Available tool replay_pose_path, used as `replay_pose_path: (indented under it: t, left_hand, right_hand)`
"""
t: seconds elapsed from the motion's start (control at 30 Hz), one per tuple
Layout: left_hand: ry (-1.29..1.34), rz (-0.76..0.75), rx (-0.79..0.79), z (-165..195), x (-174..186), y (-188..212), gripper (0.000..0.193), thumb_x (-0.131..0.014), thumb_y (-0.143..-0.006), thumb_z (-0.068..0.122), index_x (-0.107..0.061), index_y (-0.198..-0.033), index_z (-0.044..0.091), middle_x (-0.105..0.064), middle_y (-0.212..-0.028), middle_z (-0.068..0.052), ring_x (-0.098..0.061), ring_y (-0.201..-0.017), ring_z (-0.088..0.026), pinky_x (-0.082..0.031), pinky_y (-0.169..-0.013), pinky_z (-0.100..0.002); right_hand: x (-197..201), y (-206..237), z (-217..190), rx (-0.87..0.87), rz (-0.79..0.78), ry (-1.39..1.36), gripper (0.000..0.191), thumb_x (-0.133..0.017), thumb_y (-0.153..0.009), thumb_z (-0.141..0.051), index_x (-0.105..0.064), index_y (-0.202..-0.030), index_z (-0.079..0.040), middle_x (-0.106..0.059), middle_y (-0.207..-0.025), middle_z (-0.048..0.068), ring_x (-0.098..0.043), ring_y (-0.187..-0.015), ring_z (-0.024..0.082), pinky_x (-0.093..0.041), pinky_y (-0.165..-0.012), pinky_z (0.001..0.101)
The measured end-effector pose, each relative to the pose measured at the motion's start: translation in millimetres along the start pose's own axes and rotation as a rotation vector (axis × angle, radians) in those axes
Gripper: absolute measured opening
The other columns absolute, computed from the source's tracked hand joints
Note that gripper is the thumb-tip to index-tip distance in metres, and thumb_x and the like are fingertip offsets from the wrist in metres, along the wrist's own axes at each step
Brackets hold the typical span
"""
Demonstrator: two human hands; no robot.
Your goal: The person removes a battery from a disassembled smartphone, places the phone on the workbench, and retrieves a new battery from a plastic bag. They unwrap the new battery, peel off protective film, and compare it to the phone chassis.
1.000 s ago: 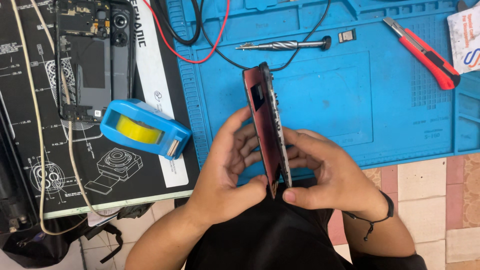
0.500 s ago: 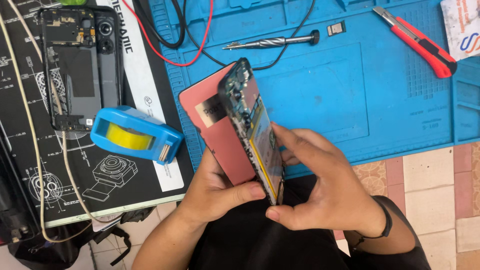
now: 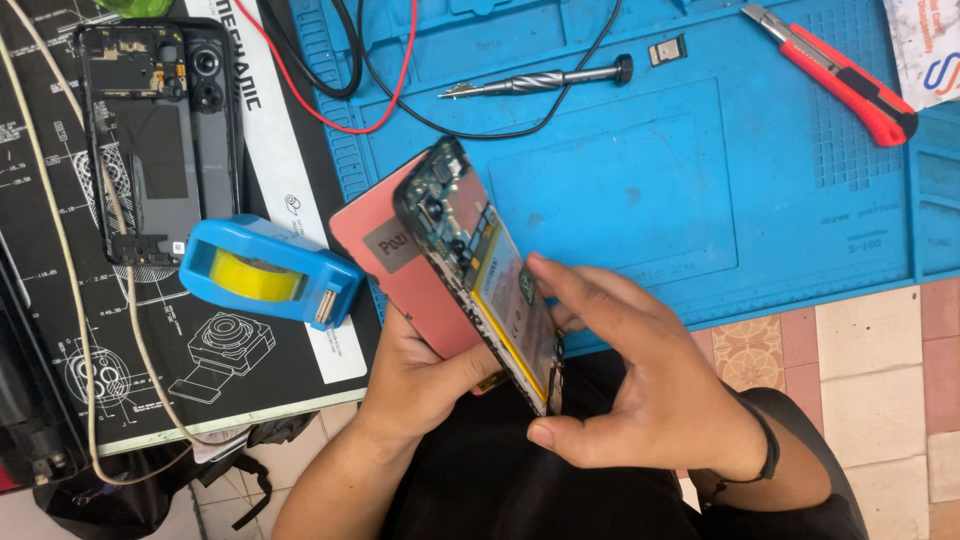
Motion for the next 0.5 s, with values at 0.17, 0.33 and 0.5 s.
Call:
replay_pose_path:
  t: [0.17,0.33,0.5]
  left_hand:
    - [0.060,0.062,-0.024,0,7,1,0.065,-0.076,-0.087,-0.003,-0.043,-0.143,0.001,-0.067,-0.134,-0.018,-0.071,-0.090,-0.019,-0.057,-0.057,-0.025]
    - [0.137,0.079,-0.126,1,12,1,0.071,-0.079,-0.086,-0.008,-0.043,-0.147,-0.002,-0.057,-0.145,-0.019,-0.056,-0.142,-0.032,-0.055,-0.113,-0.047]
    - [0.104,0.063,-0.101,-10,17,4,0.071,-0.080,-0.085,-0.008,-0.046,-0.147,-0.002,-0.056,-0.145,-0.021,-0.052,-0.143,-0.039,-0.050,-0.116,-0.056]
  right_hand:
    - [4,6,-2,0.035,0.128,0.033,0.097,-0.090,-0.069,-0.040,-0.051,-0.149,-0.001,-0.063,-0.134,0.017,-0.070,-0.112,0.022,-0.058,-0.097,0.0353]
    - [6,13,6,0.059,0.332,0.013,0.083,-0.089,-0.071,-0.054,-0.063,-0.127,0.002,-0.074,-0.113,0.014,-0.079,-0.099,0.021,-0.066,-0.088,0.0316]
    - [5,23,13,0.115,0.317,0.059,0.082,-0.086,-0.072,-0.057,-0.066,-0.125,0.004,-0.073,-0.116,0.015,-0.077,-0.097,0.019,-0.065,-0.086,0.0299]
Point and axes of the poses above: each hand's wrist, its own y-axis away from the middle knuckle, its own x-axis out of the back of the hand, z = x × y, the point moved 10 cm from there along -y, towards the middle knuckle
